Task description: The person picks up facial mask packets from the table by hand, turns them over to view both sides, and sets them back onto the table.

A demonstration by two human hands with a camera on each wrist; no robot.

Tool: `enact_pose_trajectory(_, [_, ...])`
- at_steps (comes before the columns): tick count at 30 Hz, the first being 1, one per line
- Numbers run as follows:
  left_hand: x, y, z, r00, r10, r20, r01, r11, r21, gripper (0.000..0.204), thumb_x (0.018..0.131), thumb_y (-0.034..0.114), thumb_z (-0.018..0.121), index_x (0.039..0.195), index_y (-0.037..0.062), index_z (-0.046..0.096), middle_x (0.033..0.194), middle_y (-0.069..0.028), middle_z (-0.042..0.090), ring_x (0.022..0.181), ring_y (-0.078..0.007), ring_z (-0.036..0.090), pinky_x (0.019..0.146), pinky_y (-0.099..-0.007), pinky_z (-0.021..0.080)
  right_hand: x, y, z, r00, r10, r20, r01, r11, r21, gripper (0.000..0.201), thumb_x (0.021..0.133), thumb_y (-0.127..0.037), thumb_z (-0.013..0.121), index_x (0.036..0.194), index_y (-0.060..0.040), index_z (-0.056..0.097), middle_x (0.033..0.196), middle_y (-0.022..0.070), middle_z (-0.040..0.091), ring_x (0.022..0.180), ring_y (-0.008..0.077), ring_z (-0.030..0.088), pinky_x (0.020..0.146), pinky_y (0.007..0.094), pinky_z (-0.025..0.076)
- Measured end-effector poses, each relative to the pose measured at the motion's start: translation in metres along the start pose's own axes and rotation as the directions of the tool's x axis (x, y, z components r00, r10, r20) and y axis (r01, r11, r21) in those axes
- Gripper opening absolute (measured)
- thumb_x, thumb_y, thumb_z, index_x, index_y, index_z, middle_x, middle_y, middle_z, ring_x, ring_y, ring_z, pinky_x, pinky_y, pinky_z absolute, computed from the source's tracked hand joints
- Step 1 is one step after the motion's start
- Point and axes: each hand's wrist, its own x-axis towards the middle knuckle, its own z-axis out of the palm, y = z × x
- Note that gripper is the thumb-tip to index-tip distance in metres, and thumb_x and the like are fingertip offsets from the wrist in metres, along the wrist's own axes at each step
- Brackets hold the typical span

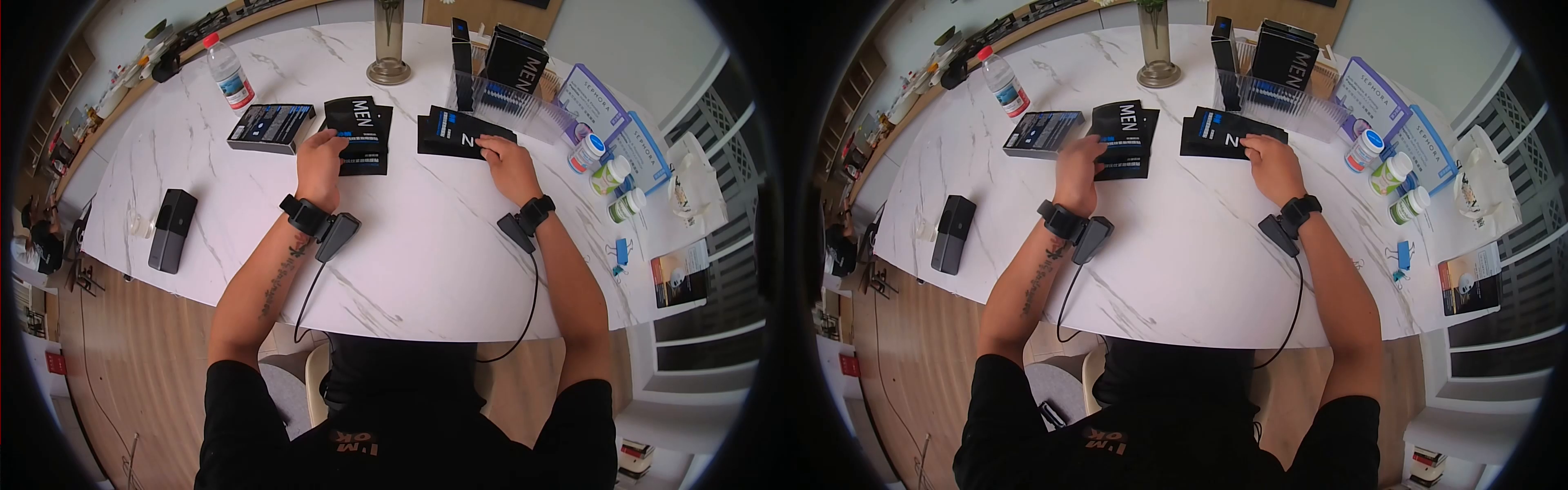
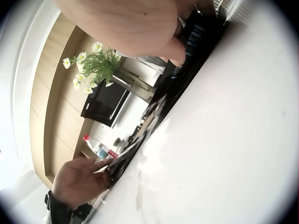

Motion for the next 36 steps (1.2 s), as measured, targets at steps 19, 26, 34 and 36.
enact_pose_trajectory(19, [0.004, -0.005, -0.001, 0.969, 0.088, 0.231, -0.022, 0.962, -0.273, 0.027, 0.088, 0.01, 0.054, 0.112, -0.003, 0.058, 0.1, -0.0117, 0.062, 0.09, -0.0188, 0.06, 0.079, -0.0289, 0.049, 0.002, -0.018, -0.008, 0.99, 0.141, -0.017, -0.137, 0.981, 0.135, 0.009, 0.078, -0.001, 0.07, 0.087, 0.0018, 0.067, 0.09, 0.0099, 0.072, 0.085, 0.0196, 0.068, 0.079, 0.0276, 0.051])
enact_pose_trajectory(26, [-0.01, -0.009, 0.012, 0.823, -0.048, 0.566, 0.24, 0.932, -0.271, 0.042, 0.095, 0.022, 0.053, 0.124, -0.0077, 0.048, 0.121, -0.0207, 0.057, 0.113, -0.027, 0.057, 0.102, -0.0371, 0.044, 0.004, -0.026, -0.008, 0.972, -0.177, -0.157, 0.213, 0.945, 0.249, 0.012, 0.077, 0.002, 0.063, 0.082, -0.0067, 0.07, 0.12, 0.0073, 0.064, 0.112, 0.0215, 0.057, 0.092, 0.0309, 0.046])
enact_pose_trajectory(34, [-0.021, -0.009, 0.019, 0.723, -0.067, 0.687, 0.151, 0.987, -0.063, 0.032, 0.083, 0.003, 0.07, 0.113, 0.0027, 0.058, 0.093, -0.0011, 0.067, 0.081, -0.0077, 0.061, 0.068, -0.021, 0.046, -0.004, -0.032, 0.001, 0.993, -0.116, -0.015, 0.102, 0.8, 0.592, 0.019, 0.083, 0.001, 0.059, 0.091, -0.0087, 0.073, 0.141, 0.0084, 0.049, 0.121, 0.017, 0.05, 0.093, 0.0285, 0.045])
enact_pose_trajectory(36, [-0.014, -0.019, 0.014, 0.709, -0.063, 0.702, 0.081, 0.997, 0.008, 0.021, 0.086, 0.003, 0.068, 0.105, 0.0055, 0.061, 0.089, -0.0002, 0.068, 0.075, -0.0058, 0.06, 0.064, -0.021, 0.045, -0.006, -0.045, 0.0, 0.994, -0.103, -0.043, 0.105, 0.728, 0.678, 0.03, 0.089, -0.003, 0.058, 0.117, -0.0094, 0.066, 0.139, 0.0107, 0.05, 0.115, 0.0146, 0.054, 0.089, 0.0266, 0.047])
